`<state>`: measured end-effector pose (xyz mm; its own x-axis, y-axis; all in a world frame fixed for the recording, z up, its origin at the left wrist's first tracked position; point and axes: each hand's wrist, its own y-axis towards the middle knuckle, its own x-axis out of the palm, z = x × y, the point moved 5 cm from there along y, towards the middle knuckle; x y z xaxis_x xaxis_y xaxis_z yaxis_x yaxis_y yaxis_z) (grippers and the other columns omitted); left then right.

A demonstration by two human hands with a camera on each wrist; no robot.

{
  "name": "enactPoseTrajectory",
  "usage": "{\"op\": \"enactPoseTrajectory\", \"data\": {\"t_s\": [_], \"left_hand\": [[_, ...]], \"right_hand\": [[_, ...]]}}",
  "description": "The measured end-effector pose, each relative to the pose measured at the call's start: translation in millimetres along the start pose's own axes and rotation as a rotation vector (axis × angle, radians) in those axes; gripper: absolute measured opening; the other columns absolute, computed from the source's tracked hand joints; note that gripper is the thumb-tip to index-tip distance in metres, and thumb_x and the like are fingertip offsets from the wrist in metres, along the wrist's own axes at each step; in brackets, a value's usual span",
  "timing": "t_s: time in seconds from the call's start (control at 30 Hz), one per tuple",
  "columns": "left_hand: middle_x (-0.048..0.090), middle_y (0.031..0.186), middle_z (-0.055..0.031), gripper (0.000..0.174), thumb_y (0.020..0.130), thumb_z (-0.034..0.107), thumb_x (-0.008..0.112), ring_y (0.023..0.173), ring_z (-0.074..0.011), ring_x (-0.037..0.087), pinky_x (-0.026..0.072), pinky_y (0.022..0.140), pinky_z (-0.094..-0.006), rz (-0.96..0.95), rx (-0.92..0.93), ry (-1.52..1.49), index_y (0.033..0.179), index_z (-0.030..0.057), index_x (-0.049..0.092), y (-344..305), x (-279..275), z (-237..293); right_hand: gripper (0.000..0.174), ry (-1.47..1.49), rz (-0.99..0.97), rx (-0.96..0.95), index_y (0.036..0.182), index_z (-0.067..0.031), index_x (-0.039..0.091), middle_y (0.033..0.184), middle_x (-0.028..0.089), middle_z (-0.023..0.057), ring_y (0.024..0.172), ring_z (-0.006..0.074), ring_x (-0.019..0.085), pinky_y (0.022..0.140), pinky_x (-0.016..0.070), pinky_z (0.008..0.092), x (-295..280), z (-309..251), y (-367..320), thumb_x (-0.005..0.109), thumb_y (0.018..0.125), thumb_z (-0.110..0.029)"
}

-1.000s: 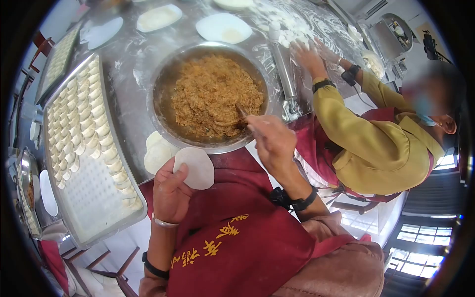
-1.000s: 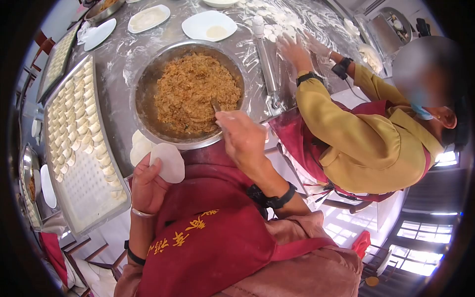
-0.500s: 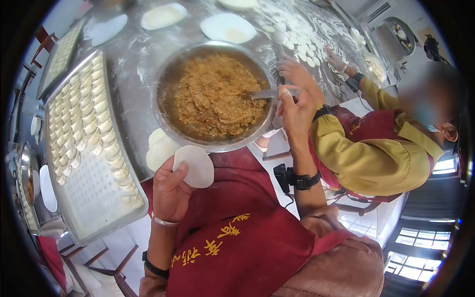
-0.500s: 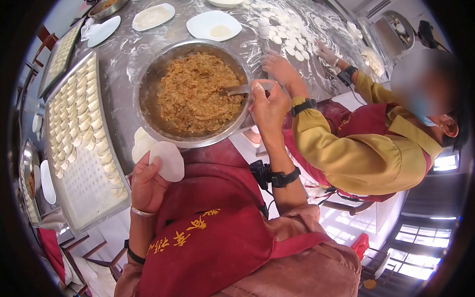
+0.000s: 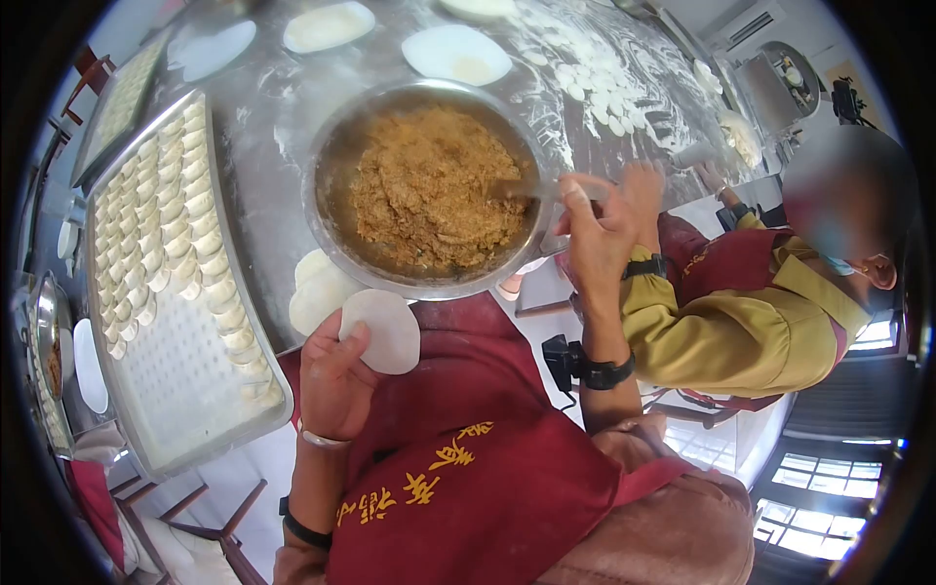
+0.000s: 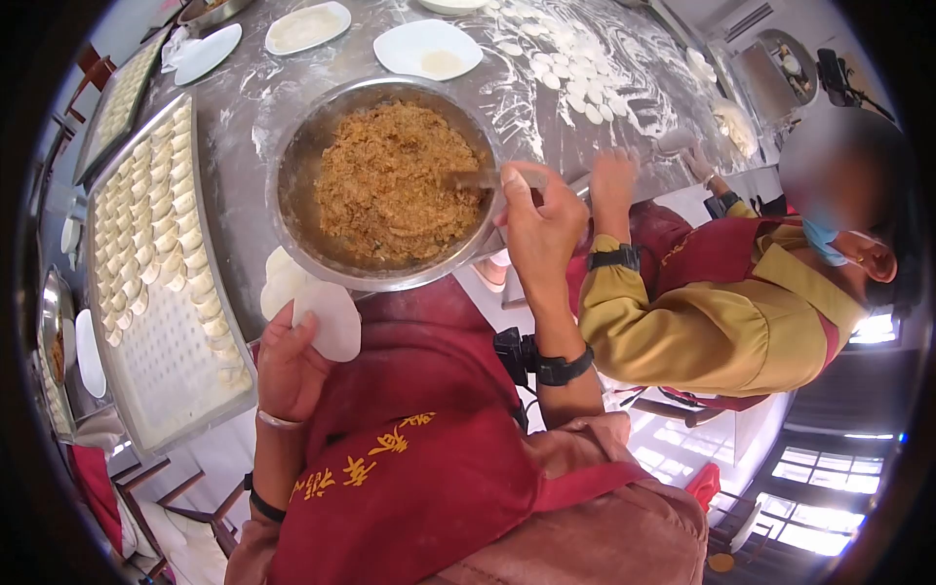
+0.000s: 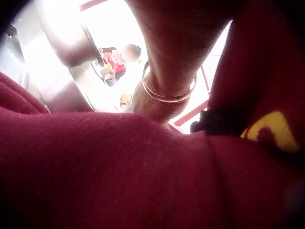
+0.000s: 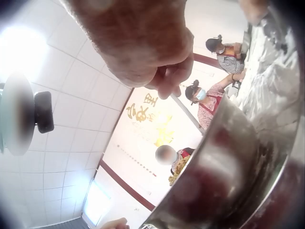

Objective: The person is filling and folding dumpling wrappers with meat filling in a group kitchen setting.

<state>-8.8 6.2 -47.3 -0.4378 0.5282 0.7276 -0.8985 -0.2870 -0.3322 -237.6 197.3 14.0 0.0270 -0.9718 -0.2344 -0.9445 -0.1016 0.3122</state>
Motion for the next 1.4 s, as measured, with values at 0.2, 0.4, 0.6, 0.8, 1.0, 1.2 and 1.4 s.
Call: {"op": "enactPoseTrajectory", "data": {"t_s": [0.2, 0.4, 0.6, 0.8, 1.0, 1.2, 1.4], "left_hand": [[0.060, 0.126, -0.0199, 0.041, 0.098, 0.010, 0.050, 0.115, -0.0318, 0.062, 0.0515, 0.099, -0.0417, -0.052, 0.007, 0.011, 0.135, -0.0073, 0.044, 2, 8, 5], [0.058, 0.130, -0.0197, 0.043, 0.098, 0.008, 0.050, 0.118, -0.0310, 0.060, 0.0504, 0.100, -0.0436, -0.100, 0.018, -0.003, 0.138, -0.0070, 0.041, 5, 16, 15], [0.058, 0.129, -0.0187, 0.041, 0.097, 0.006, 0.050, 0.119, -0.0300, 0.059, 0.0495, 0.101, -0.0459, -0.108, 0.059, -0.033, 0.135, -0.0073, 0.044, 9, 28, 23], [0.059, 0.129, -0.0185, 0.039, 0.099, 0.006, 0.048, 0.118, -0.0303, 0.060, 0.0497, 0.101, -0.0466, -0.107, 0.066, -0.031, 0.135, -0.0073, 0.045, 14, 32, 24], [0.060, 0.127, -0.0177, 0.036, 0.101, 0.008, 0.048, 0.118, -0.0295, 0.060, 0.0499, 0.101, -0.0467, -0.090, 0.049, -0.022, 0.134, -0.0071, 0.048, 15, 28, 17], [0.060, 0.128, -0.0172, 0.037, 0.101, 0.010, 0.048, 0.117, -0.0291, 0.061, 0.0500, 0.100, -0.0460, -0.068, 0.050, -0.026, 0.134, -0.0074, 0.047, 16, 29, 16], [0.060, 0.127, -0.0172, 0.038, 0.101, 0.012, 0.048, 0.116, -0.0288, 0.061, 0.0499, 0.100, -0.0451, -0.064, 0.059, -0.005, 0.134, -0.0074, 0.047, 19, 28, 19]], "right_hand": [[0.013, -0.325, -0.123, -0.636, 0.099, -0.0031, 0.072, 0.085, 0.069, 0.0090, 0.054, 0.0131, 0.061, 0.050, 0.0484, 0.0263, 18, -14, -21, 0.069, 0.086, -0.001], [0.016, -0.285, -0.314, -0.492, 0.102, -0.0027, 0.071, 0.084, 0.069, 0.0094, 0.053, 0.0143, 0.060, 0.050, 0.0493, 0.0275, 12, -21, -50, 0.068, 0.087, -0.002], [0.016, 0.053, 0.026, 0.013, 0.101, 0.0039, 0.068, 0.072, 0.064, 0.0031, 0.052, 0.0077, 0.057, 0.046, 0.0428, 0.0217, -29, -8, -20, 0.064, 0.093, -0.009], [0.015, 0.083, 0.037, 0.079, 0.098, 0.0053, 0.067, 0.071, 0.063, 0.0043, 0.050, 0.0084, 0.057, 0.045, 0.0423, 0.0221, -15, 12, -15, 0.062, 0.094, -0.009], [0.015, 0.193, -0.038, 0.123, 0.098, 0.0049, 0.067, 0.071, 0.064, 0.0049, 0.050, 0.0088, 0.058, 0.045, 0.0410, 0.0215, 2, 20, -18, 0.062, 0.094, -0.009], [0.015, 0.290, -0.041, 0.213, 0.099, 0.0048, 0.066, 0.073, 0.066, 0.0080, 0.050, 0.0106, 0.059, 0.045, 0.0423, 0.0225, 9, 29, -19, 0.062, 0.093, -0.008], [0.015, 0.449, 0.003, 0.371, 0.101, 0.0069, 0.064, 0.078, 0.069, 0.0128, 0.052, 0.0120, 0.060, 0.047, 0.0454, 0.0227, 6, 43, -16, 0.060, 0.092, -0.005]]}}
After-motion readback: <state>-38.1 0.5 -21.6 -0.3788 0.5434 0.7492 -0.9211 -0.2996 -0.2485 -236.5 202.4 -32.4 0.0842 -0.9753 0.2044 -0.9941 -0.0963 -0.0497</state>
